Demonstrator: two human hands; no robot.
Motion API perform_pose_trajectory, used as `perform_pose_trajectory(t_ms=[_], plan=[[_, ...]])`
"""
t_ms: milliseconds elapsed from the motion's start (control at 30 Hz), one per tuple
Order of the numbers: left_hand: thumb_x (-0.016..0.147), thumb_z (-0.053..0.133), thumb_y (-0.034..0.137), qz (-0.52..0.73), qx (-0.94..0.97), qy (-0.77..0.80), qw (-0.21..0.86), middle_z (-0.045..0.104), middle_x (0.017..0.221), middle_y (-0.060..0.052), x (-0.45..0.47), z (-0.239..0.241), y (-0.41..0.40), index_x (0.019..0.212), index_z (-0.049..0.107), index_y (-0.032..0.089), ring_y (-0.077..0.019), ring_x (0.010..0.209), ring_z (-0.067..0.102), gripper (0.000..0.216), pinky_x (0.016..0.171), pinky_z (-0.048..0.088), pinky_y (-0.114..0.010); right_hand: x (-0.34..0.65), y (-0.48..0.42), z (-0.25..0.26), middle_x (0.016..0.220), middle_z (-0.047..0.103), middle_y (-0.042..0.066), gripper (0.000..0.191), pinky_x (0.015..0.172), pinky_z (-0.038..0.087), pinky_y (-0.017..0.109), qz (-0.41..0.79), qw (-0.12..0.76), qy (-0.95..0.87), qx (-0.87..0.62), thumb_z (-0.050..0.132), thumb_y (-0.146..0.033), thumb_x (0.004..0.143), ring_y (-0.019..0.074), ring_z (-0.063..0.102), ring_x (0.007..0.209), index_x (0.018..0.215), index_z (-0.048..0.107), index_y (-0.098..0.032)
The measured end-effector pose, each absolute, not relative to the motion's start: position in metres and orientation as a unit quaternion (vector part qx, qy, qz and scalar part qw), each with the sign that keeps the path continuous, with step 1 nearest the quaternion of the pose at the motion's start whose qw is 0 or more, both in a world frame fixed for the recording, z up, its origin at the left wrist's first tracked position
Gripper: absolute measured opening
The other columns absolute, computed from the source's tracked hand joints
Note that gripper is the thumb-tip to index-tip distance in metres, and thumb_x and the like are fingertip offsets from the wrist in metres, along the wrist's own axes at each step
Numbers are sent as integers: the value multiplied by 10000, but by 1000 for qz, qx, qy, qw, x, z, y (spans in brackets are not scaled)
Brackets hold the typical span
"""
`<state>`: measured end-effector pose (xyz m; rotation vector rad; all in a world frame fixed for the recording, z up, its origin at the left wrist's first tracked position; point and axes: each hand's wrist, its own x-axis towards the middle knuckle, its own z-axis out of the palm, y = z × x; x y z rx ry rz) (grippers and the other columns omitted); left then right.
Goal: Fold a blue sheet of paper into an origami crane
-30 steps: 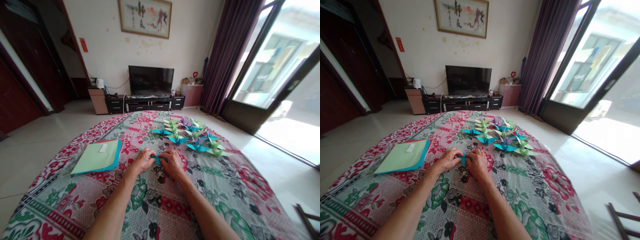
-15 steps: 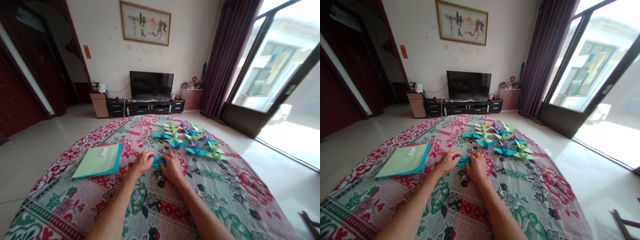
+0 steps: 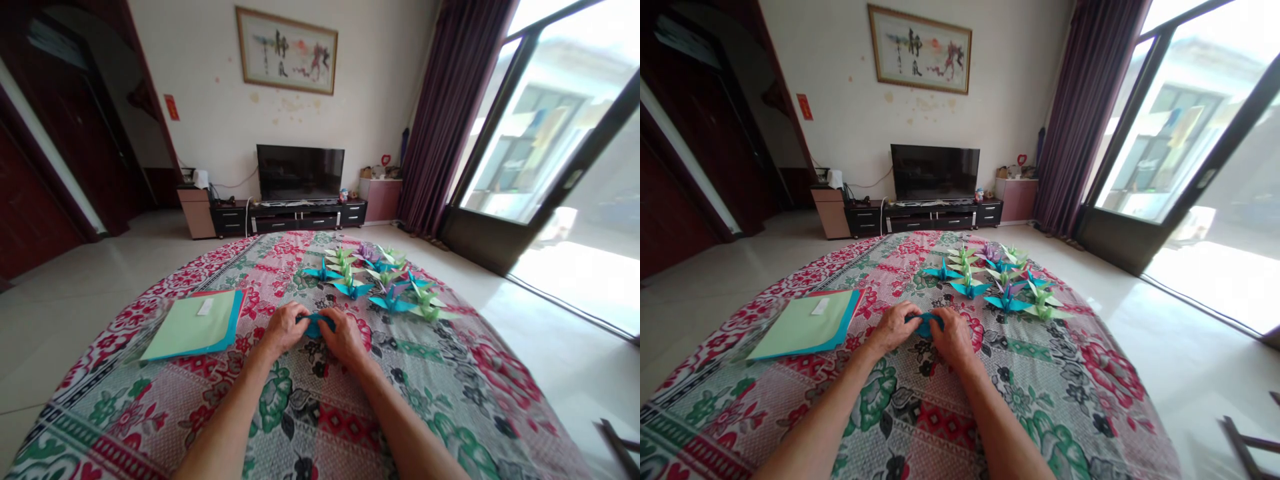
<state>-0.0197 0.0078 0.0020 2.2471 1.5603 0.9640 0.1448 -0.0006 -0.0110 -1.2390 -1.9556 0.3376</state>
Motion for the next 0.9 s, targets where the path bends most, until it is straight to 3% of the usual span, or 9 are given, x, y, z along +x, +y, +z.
perform_pose_trajectory(t_ms=[133,333,567,767,900], plan=[[708,545,129,378,769,500,122,626,761,-14,-18,8,5,752,625,175,-126,728,565,102,696,432,-227,145,1,-8,821,620,41,134,709,412,263,111,410,-776,-467,503,-205,815,168,572,778,877,621,-198],[674,512,54,422,770,468,99,611,791,-25,-19,11,5,760,617,166,-129,766,562,176,731,440,-231,147,-1,-3,885,615,41,156,782,390,290,73,443,-793,-412,503,-192,836,171,548,857,925,627,-222],[701,500,68,346,825,442,61,613,791,-27,-21,3,3,789,626,180,-147,797,560,191,744,433,-247,153,-1,-5,920,615,40,156,823,345,333,45,412,-823,-387,502,-222,848,175,536,873,918,639,-245],[678,537,114,268,848,449,84,597,804,-13,-19,4,-2,790,645,212,-145,801,554,184,737,430,-231,159,-6,-9,862,597,31,172,819,342,323,70,346,-836,-421,540,-89,718,174,525,856,815,620,-206],[665,562,144,270,839,458,114,594,793,-12,-20,5,-3,765,655,205,-141,784,557,149,732,431,-223,160,-11,-10,855,579,30,173,794,365,305,89,328,-830,-442,563,-101,656,171,528,835,790,617,-196]])
